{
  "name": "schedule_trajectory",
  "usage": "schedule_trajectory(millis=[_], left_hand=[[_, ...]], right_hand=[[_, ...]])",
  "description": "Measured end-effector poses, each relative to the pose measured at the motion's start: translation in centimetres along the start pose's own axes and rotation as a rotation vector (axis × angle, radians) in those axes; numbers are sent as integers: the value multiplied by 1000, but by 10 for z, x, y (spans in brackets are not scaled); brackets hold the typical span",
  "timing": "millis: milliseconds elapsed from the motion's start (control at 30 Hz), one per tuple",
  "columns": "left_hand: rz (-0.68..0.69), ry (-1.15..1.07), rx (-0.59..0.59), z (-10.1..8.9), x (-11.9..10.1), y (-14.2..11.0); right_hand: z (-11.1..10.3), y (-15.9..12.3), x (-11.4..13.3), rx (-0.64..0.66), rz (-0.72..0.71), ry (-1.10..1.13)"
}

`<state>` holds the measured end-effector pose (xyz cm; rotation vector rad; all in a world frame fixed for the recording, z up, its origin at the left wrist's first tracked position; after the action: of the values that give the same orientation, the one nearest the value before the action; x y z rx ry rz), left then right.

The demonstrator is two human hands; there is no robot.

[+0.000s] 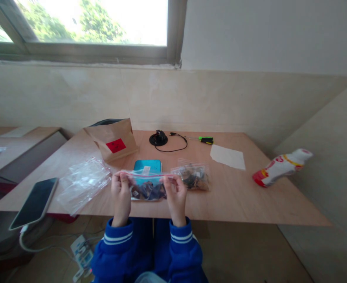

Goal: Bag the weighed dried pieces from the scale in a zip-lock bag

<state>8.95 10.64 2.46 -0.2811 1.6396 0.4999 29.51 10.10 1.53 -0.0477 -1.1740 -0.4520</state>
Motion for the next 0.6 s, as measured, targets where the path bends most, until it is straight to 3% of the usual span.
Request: schedule_trajectory(millis=[100, 200, 433, 533, 600], left_hand=[[-35, -7, 4, 2, 2, -1], [-1, 3, 17, 2, -3, 0], [106, 7, 193, 5, -11, 5], [75, 25, 280, 8, -9, 4], [49, 27, 278, 7, -8, 4]], right_hand=[[5, -1, -1, 82, -28, -81], [5, -1, 1, 85, -63, -74], [-3, 2, 5, 22, -95, -30], [-5, 4, 2, 16, -59, -38], [-3, 4, -2, 39, -24, -27]])
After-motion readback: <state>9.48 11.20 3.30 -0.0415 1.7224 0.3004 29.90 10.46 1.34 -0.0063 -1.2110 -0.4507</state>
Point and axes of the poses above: each hand's wrist, its own y-axis towards the middle knuckle, its own z-axis out of the palm, x = y × z, the point moved 8 cm from there along y, towards the middle knuckle, and after that the axes turned 14 degrees about y, right-handed, at the moved point
